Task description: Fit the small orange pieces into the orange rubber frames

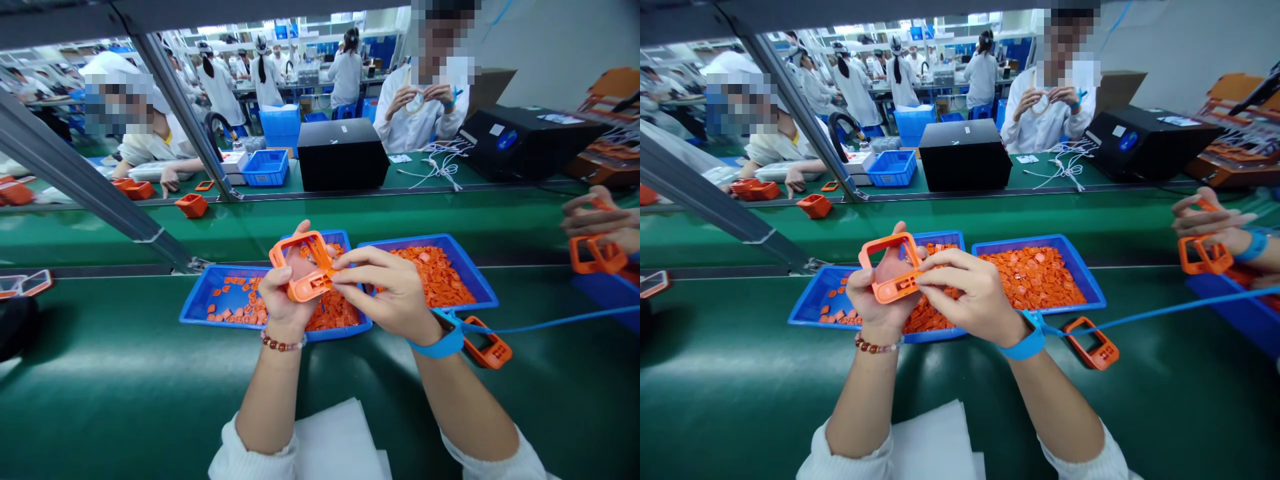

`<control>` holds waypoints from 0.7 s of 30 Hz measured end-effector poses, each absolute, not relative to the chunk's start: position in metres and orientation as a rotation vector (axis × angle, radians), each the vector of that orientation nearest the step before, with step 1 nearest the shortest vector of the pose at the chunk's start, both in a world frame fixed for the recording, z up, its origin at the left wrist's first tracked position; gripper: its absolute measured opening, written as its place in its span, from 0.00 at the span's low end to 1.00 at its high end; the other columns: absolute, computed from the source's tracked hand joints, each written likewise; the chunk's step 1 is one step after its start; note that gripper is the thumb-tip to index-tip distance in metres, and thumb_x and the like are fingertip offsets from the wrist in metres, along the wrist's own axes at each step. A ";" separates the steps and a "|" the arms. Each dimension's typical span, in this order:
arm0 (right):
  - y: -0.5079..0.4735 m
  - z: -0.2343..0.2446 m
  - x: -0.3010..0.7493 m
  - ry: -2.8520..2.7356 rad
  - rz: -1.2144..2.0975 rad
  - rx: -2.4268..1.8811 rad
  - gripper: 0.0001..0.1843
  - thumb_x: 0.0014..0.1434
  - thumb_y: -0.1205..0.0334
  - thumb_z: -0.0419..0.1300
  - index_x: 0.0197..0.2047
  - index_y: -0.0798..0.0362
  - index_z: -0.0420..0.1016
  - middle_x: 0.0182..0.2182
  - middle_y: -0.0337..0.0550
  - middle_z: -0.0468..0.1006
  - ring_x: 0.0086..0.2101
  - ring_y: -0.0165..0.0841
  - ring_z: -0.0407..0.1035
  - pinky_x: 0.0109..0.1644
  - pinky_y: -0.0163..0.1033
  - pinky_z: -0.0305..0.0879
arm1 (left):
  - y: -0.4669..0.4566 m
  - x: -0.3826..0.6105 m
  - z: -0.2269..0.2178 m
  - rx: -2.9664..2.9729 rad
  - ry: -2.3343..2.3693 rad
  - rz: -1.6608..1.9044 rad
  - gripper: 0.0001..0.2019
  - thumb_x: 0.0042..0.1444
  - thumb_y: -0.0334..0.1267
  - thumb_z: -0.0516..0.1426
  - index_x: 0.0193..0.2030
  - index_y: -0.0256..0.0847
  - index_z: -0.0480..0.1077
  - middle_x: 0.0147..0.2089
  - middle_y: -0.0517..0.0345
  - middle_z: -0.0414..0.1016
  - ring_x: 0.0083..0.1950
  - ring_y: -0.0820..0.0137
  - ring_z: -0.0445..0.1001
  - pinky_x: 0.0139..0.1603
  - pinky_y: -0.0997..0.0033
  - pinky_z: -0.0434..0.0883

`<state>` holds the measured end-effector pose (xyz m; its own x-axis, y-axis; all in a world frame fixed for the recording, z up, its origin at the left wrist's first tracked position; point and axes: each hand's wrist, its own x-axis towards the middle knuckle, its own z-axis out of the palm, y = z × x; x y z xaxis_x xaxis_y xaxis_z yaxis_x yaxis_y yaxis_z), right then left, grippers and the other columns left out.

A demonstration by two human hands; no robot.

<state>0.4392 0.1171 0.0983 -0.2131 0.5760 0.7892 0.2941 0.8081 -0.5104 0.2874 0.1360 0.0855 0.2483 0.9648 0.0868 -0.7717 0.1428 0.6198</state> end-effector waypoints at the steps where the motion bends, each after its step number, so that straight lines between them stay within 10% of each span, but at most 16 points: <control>1: 0.117 0.099 0.439 -1.818 0.283 -0.666 0.08 0.60 0.71 0.62 0.36 0.51 0.82 0.38 0.44 0.80 0.37 0.32 0.76 0.42 0.40 0.77 | 0.136 0.287 0.086 0.627 0.373 1.305 0.38 0.37 0.43 0.59 0.61 0.48 0.64 0.45 0.49 0.74 0.50 0.50 0.74 0.45 0.53 0.75; 9: 0.118 0.094 0.437 -1.809 0.190 -0.684 0.04 0.59 0.69 0.66 0.35 0.53 0.82 0.40 0.48 0.79 0.28 0.27 0.71 0.30 0.36 0.73 | 0.134 0.284 0.088 0.631 0.394 1.340 0.36 0.39 0.42 0.58 0.60 0.47 0.64 0.38 0.51 0.74 0.53 0.49 0.74 0.50 0.50 0.75; 21: 0.116 0.094 0.436 -1.917 0.053 -0.627 0.12 0.62 0.76 0.58 0.43 0.54 0.80 0.43 0.48 0.83 0.44 0.33 0.78 0.47 0.38 0.78 | 0.134 0.283 0.088 0.609 0.383 1.354 0.35 0.39 0.41 0.57 0.60 0.47 0.65 0.39 0.51 0.75 0.47 0.55 0.76 0.47 0.54 0.75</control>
